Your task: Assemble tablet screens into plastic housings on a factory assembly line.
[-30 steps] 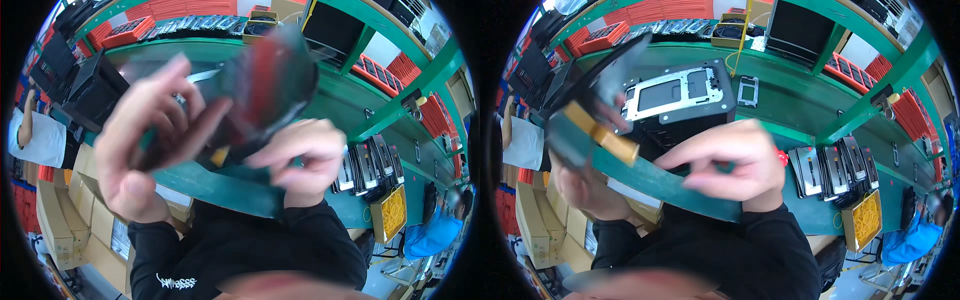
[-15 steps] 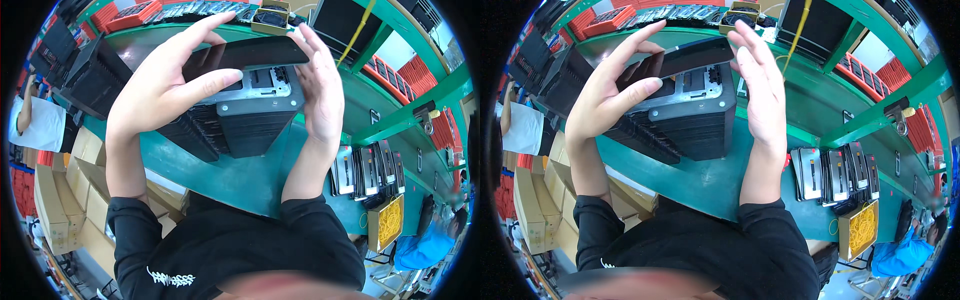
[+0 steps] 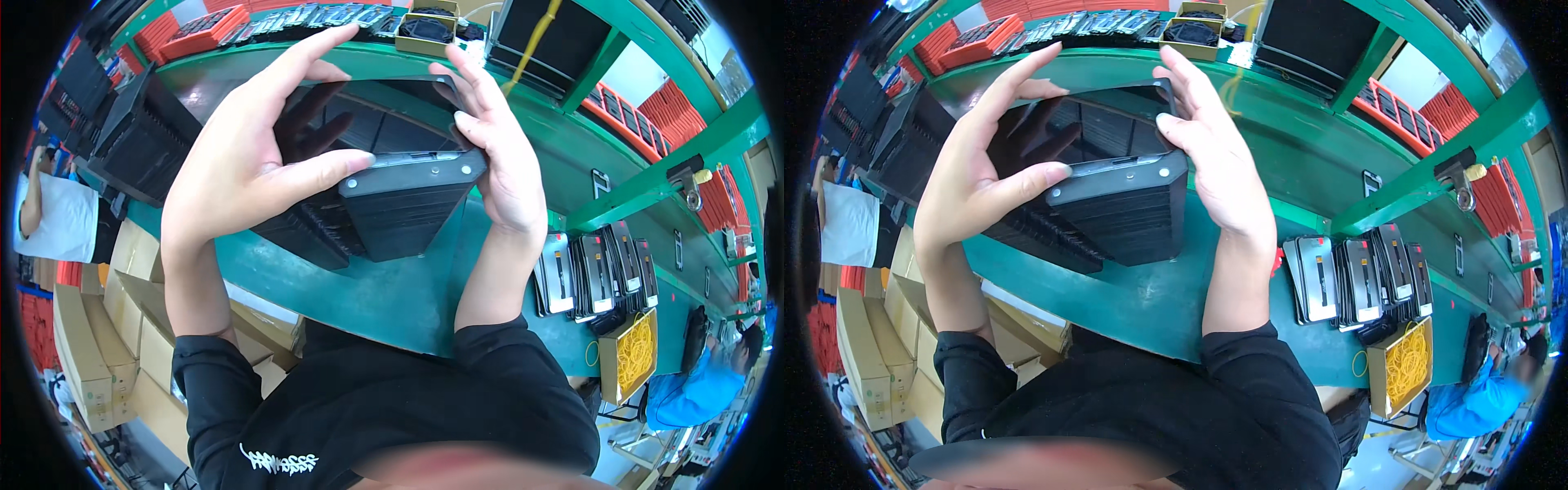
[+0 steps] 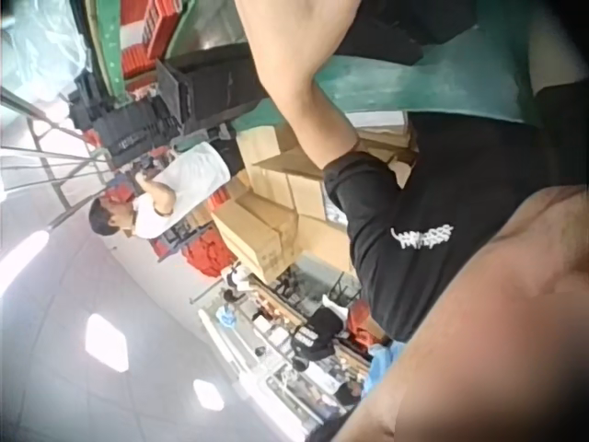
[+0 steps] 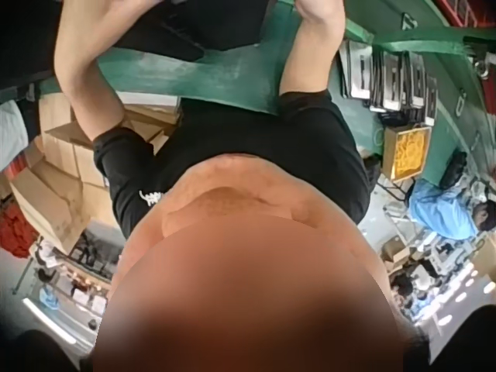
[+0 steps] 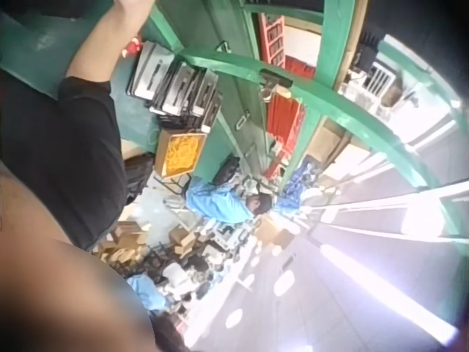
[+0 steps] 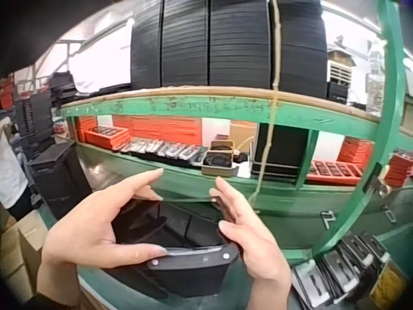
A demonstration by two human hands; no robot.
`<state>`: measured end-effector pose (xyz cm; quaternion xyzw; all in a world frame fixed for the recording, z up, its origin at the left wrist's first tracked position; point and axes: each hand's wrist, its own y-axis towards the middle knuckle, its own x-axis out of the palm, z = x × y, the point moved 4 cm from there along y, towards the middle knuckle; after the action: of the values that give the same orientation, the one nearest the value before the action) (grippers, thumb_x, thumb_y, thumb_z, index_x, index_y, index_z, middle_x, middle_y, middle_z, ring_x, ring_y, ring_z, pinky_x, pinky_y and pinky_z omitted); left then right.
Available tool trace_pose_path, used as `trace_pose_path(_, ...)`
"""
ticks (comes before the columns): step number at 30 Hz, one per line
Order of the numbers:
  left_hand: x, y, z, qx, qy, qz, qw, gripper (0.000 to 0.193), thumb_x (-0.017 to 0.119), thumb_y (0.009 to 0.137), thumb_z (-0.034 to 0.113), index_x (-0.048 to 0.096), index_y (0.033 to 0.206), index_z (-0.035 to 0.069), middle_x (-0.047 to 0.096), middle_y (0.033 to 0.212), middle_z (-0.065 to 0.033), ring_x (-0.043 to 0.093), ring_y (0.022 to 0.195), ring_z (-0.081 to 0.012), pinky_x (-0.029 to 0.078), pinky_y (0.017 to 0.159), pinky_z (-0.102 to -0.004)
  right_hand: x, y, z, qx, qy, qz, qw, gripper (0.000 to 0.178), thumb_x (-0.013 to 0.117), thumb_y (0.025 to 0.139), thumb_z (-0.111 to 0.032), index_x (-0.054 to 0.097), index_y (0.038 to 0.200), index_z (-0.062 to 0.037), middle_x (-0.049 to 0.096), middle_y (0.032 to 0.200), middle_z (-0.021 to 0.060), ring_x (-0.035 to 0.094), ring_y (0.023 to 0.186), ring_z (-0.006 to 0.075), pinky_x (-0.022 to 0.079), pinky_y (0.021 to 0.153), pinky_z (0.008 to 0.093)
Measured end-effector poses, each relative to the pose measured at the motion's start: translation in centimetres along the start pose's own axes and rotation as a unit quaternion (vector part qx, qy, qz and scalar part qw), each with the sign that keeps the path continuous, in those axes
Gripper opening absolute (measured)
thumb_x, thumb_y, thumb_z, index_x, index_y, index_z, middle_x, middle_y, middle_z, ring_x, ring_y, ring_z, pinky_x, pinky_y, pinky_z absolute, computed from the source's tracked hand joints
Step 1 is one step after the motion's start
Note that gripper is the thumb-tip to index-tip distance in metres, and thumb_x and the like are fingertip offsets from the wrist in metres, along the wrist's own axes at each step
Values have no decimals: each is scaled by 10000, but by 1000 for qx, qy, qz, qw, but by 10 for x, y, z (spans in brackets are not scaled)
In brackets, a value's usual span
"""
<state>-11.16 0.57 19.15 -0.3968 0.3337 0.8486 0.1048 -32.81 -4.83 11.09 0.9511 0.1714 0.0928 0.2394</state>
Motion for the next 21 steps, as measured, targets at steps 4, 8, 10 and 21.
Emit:
trace_pose_path(4,-1,-5,-2,0,-20,9,1000,909,814,764,259,427,1555,31,661,1237,-141,568,1234,-255,339,1150,-378,7,-1,-5,-13,-20,-4,1000,740,517,895,-183,350,1608,-77,366,1632,144,389,1449,282,326,1159,352)
trace_pose_path(8,-1,-7,-4,-13,-33,12,999,929,815,746,273,428,1554,28,672,1233,-141,576,1249,-265,330,1163,-385,13,-6,-9,35,-8,15,999,748,516,888,-182,346,1610,-83,375,1616,137,384,1444,256,360,1095,303)
trace_pose_path(10,-2,-8,-4,-18,-33,11,999,932,814,743,277,429,1554,28,674,1232,-140,578,1255,-268,327,1168,-388,15,-5,-10,34,-1,26,999,744,516,879,-177,363,1601,-81,406,1586,139,407,1419,242,372,1049,275)
trace_pose_path(21,-28,-39,-28,-61,6,-1,998,604,693,918,294,566,1449,34,567,1448,-197,516,1371,-299,298,1190,-405,11,-10,-16,-1,-44,42,998,597,508,919,-109,495,1515,-72,539,1455,124,529,1250,169,431,948,267)
